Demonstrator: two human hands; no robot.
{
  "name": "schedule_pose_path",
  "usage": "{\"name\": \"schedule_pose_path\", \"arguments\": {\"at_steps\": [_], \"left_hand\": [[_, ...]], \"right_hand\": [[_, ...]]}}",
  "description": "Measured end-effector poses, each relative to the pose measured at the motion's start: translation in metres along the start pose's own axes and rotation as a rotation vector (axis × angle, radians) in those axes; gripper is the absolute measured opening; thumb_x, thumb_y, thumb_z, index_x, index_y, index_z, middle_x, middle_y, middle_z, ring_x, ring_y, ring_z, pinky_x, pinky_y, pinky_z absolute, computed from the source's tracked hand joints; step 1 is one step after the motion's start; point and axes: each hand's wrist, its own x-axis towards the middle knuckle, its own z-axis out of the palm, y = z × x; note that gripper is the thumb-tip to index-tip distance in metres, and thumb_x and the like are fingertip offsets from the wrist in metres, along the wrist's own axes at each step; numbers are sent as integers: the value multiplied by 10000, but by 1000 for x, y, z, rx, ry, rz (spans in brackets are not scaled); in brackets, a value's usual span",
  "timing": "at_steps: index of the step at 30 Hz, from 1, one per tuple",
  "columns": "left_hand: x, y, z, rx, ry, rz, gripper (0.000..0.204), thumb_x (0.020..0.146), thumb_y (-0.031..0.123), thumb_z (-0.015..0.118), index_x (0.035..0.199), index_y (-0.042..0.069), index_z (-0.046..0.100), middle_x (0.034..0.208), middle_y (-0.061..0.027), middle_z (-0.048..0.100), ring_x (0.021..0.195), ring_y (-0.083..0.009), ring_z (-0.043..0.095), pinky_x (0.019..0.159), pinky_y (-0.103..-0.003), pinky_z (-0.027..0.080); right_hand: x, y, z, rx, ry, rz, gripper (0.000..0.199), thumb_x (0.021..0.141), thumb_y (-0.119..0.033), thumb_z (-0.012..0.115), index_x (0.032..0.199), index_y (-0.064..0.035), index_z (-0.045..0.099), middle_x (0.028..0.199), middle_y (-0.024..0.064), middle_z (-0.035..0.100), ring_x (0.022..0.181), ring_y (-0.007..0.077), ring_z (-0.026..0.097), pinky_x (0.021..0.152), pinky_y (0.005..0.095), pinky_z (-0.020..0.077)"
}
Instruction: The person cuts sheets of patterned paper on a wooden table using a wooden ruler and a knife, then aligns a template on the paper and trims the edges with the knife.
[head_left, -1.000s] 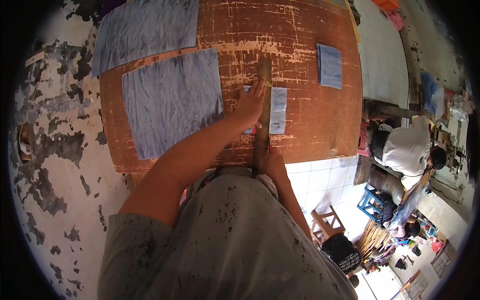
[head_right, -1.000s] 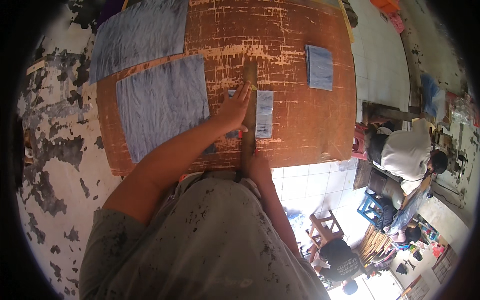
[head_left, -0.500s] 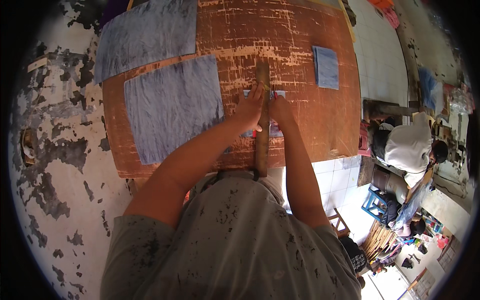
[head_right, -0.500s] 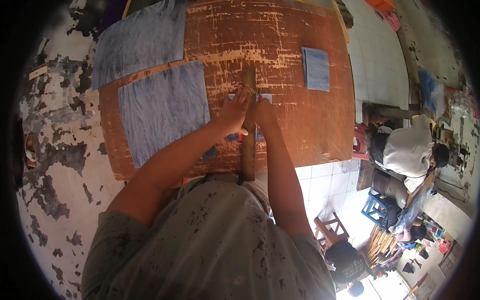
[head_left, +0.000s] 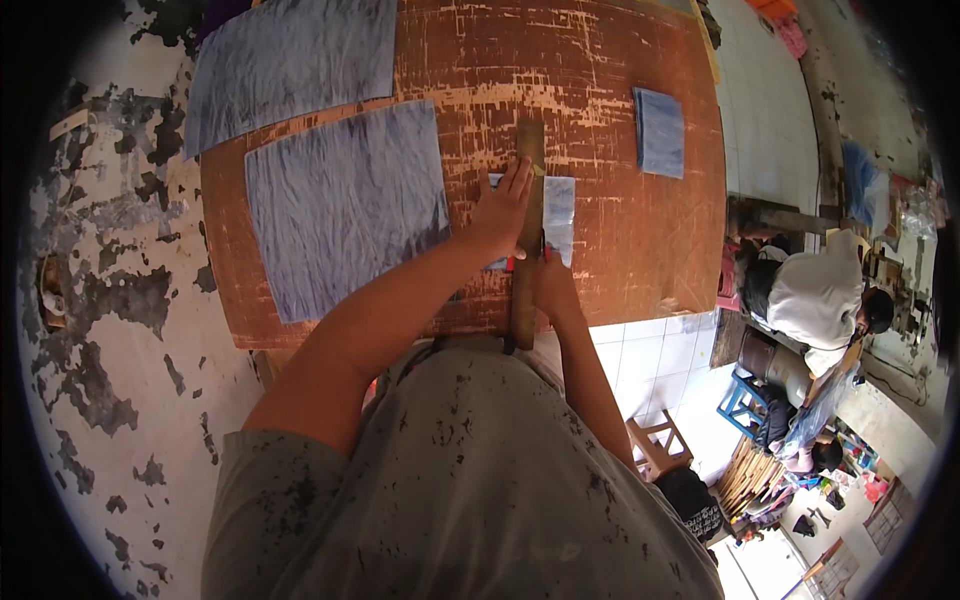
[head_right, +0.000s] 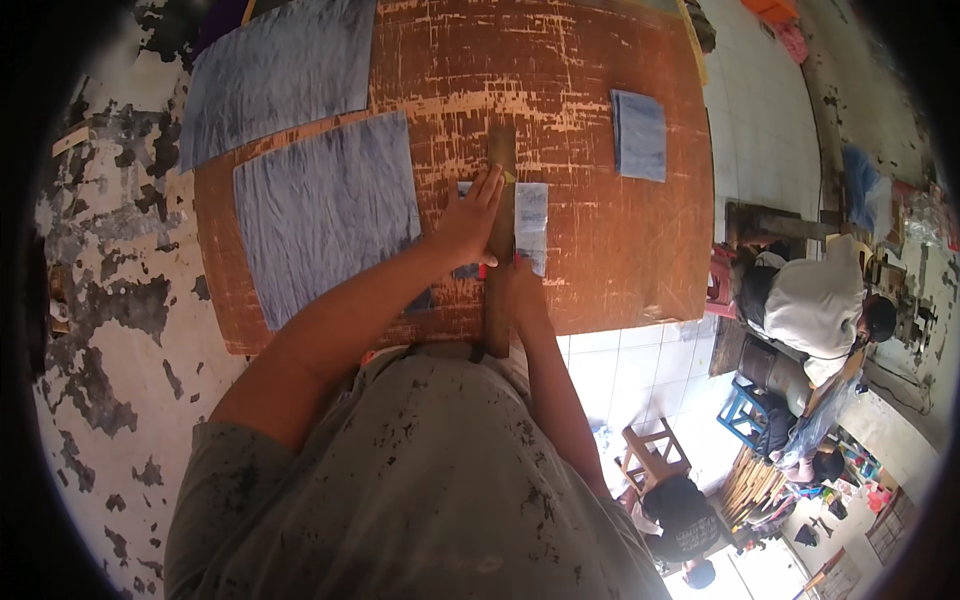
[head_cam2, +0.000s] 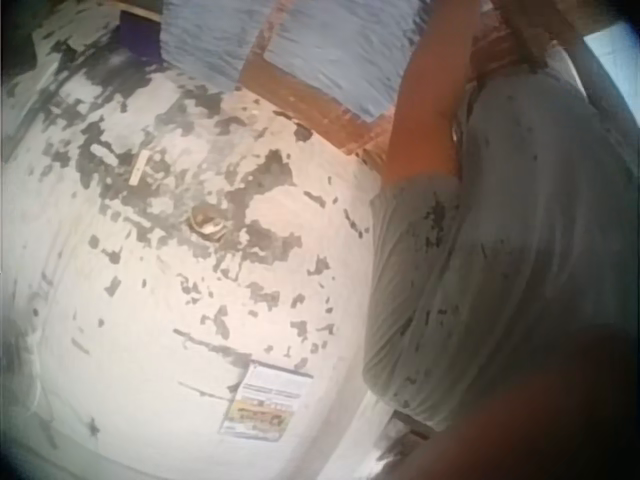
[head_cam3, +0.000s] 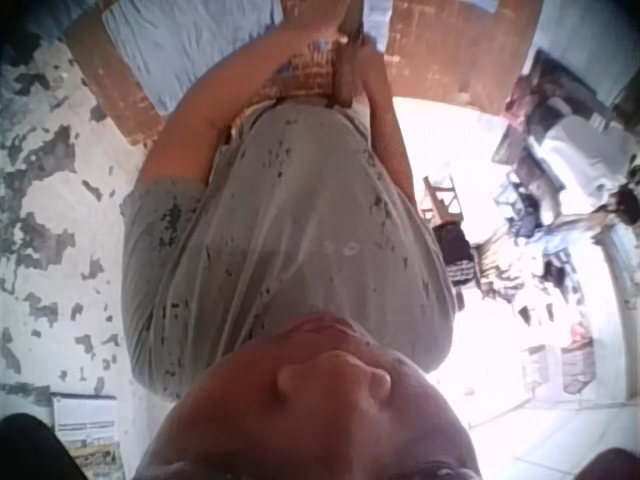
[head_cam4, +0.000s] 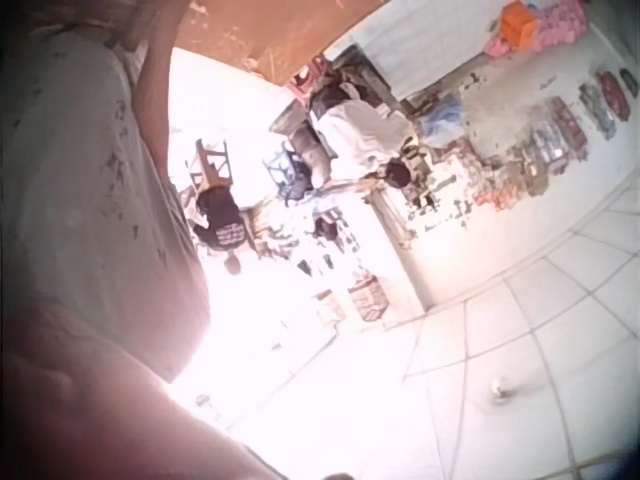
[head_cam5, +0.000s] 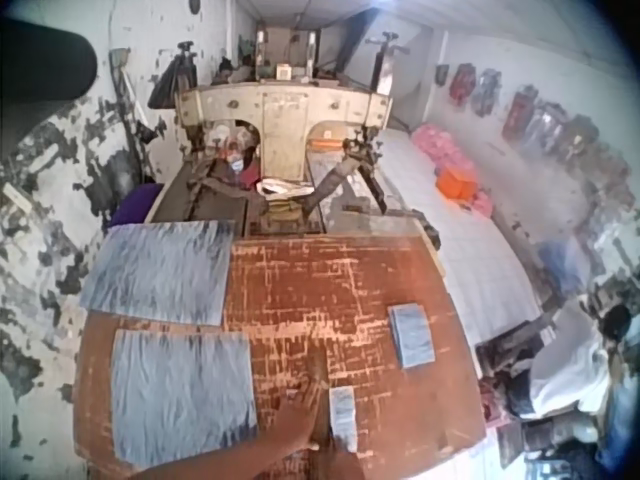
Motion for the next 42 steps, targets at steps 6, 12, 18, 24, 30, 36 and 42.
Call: {"name": "schedule_pose_path", "arguments": {"at_steps": [6, 12, 18, 24, 30, 36, 42], "left_hand": [[2, 2, 0, 15, -46, -1, 1511, 652, 748, 864, 1662, -80, 104, 1761, -235, 28, 1637, -354, 90, 1214, -704, 276], [1, -3, -2, 6, -69, 10, 1522, 651, 760, 859, 1664, -80, 94, 1762, -232, -1, 1634, -364, 90, 1215, -701, 279], [1, -4, 5, 19, -48, -2, 1497, 634, 747, 880, 1658, -77, 166, 1760, -251, -12, 1637, -386, 57, 1204, -745, 234], [4, -2, 4, -4, -26, 22, 1431, 634, 725, 893, 1639, -75, 261, 1752, -271, 3, 1633, -404, 64, 1197, -751, 240], [1, -5, 8, -23, -22, 24, 1348, 635, 700, 900, 1599, -74, 363, 1751, -268, 9, 1631, -409, 66, 1190, -767, 229], [4, 1, -1, 38, -87, 30, 1430, 654, 737, 876, 1651, -59, 229, 1751, -270, 6, 1632, -401, 73, 1191, -748, 257], [3, 2, -3, 4, -65, -9, 1500, 651, 707, 895, 1669, -59, 103, 1767, -216, 5, 1634, -358, 102, 1218, -708, 270]], "right_hand": [[-72, 15, 9, -88, -53, 55, 424, 1049, -299, 485, 1187, 91, 582, 1044, 440, 666, 1066, 584, 659, 896, 607, 539], [-64, -9, -39, -234, -263, -28, 360, 1043, -233, 483, 1132, 90, 614, 995, 411, 683, 995, 564, 684, 855, 601, 555], [1, -45, -51, -89, 105, -183, 380, 1054, -242, 486, 1051, 106, 640, 972, 393, 685, 941, 565, 682, 820, 608, 543], [88, -52, -34, -196, 80, -292, 413, 1051, -253, 490, 994, 128, 638, 916, 385, 692, 834, 518, 724, 718, 578, 584], [88, -66, -27, -149, 42, -161, 427, 1046, -251, 487, 1051, 150, 635, 877, 374, 698, 740, 471, 742, 635, 524, 599], [60, -52, -30, -573, -35, -423, 459, 1060, -294, 485, 1090, 134, 647, 1048, 421, 680, 1018, 472, 735, 830, 530, 594], [7, -7, -4, -82, 4, -55, 451, 1052, -307, 500, 1213, 102, 600, 1115, 378, 698, 1081, 560, 671, 909, 593, 539]]}}
